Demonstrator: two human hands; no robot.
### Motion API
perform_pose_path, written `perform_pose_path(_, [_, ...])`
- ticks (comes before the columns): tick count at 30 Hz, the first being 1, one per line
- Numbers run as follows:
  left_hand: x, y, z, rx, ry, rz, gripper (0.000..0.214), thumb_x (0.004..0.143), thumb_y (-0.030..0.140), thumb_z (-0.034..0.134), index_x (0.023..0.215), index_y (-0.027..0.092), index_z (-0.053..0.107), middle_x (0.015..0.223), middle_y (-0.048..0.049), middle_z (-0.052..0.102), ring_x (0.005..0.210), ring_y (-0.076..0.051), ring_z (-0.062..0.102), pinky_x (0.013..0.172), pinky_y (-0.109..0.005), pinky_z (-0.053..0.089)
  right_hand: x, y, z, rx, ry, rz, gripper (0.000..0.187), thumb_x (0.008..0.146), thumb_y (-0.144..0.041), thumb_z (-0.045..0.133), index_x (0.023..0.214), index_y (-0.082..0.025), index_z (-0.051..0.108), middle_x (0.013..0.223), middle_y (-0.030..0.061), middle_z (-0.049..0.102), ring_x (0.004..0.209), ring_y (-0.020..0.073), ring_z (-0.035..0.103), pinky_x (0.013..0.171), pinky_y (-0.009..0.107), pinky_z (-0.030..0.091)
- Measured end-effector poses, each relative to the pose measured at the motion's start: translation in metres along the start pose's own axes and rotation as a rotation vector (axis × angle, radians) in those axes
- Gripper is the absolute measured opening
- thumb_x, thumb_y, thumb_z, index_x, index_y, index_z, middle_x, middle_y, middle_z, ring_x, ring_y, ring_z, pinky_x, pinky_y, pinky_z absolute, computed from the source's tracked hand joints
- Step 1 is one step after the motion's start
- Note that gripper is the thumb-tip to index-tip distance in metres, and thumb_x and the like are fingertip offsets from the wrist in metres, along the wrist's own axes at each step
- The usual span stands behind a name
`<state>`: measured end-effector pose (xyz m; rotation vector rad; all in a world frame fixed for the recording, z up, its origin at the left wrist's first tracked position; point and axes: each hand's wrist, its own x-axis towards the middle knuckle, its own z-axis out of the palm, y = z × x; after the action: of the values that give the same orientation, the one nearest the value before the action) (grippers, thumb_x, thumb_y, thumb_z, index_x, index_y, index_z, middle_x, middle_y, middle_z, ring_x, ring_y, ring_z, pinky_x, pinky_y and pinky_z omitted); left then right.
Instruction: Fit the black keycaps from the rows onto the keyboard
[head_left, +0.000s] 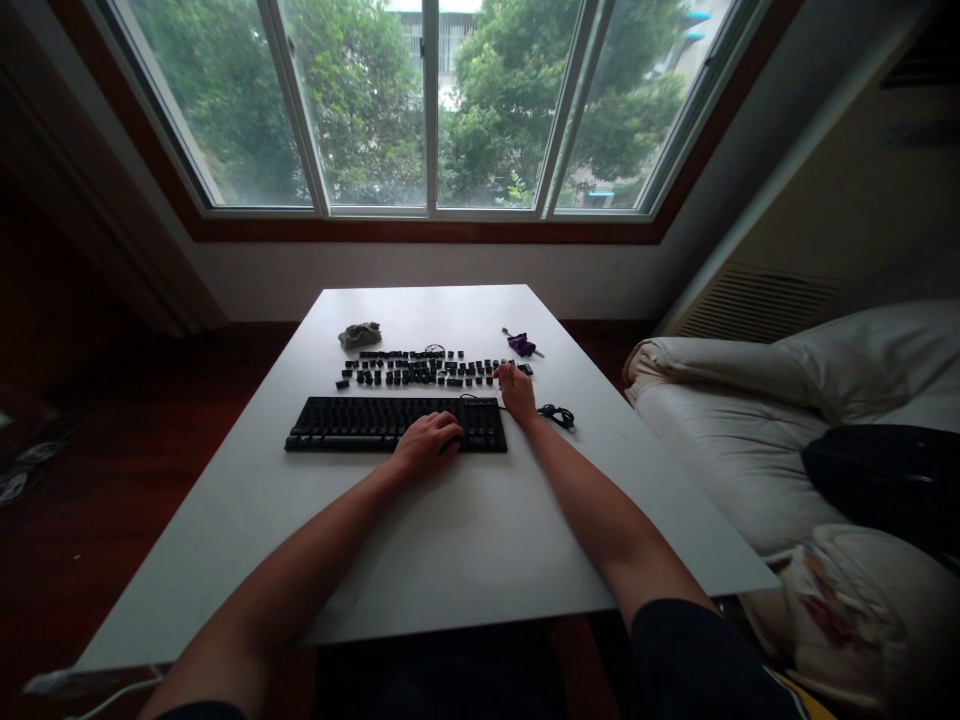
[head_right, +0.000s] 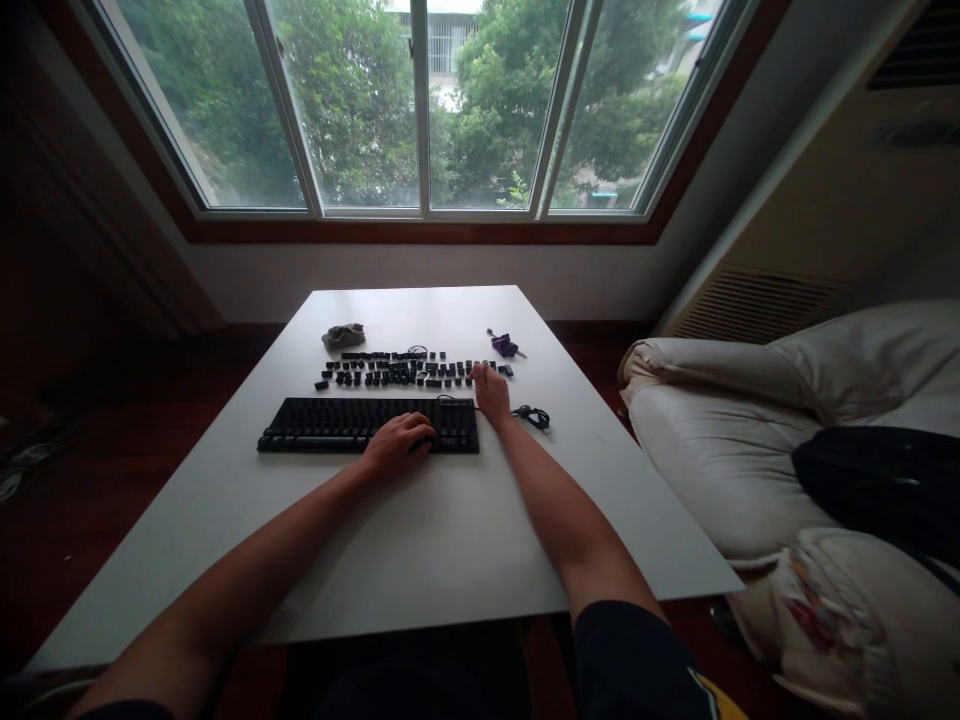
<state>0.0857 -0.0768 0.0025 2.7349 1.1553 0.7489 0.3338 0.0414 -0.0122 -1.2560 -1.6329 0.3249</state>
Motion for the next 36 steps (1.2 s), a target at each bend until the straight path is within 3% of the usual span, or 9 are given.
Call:
perform_pose_path(9, [0.000, 0.000, 0.000, 0.004, 0.001, -0.006, 0.018, 0.090, 0.025, 0.059, 0.106, 0.024, 0.067, 0.114, -0.0058, 0.064, 0.102, -0.022, 0.060, 0.092, -0.038, 0.048, 0.003, 0.005, -0.002, -0.053, 0.067, 0.022, 0.059, 0.102, -0.060, 0.025, 0.083, -0.020, 0.064, 0.075, 0.0087, 0.066, 0.073, 0.0220, 0.061, 0.071, 0.032, 0.043])
perform_pose_path(20, [0.000, 0.001, 0.000, -0.004, -0.002, -0.001, 0.018, 0.091, 0.025, 0.060, 0.107, 0.024, 0.068, 0.114, -0.0061, 0.064, 0.101, -0.022, 0.060, 0.092, -0.038, 0.049, 0.003, 0.012, 0.008, -0.029, -0.079, 0.015, 0.056, 0.098, -0.062, 0.034, 0.082, -0.019, 0.068, 0.076, 0.0071, 0.069, 0.073, 0.0214, 0.063, 0.070, 0.030, 0.044])
perform_pose_path(36, [0.000, 0.001, -0.001, 0.002, -0.007, -0.011, 0.019, 0.092, 0.028, 0.058, 0.107, 0.024, 0.068, 0.114, -0.0064, 0.064, 0.102, -0.022, 0.060, 0.091, -0.038, 0.049, 0.004, 0.017, 0.011, -0.045, -0.150, 0.007, 0.057, 0.098, -0.062, 0.034, 0.082, -0.020, 0.069, 0.078, 0.0069, 0.070, 0.072, 0.0206, 0.063, 0.069, 0.029, 0.043])
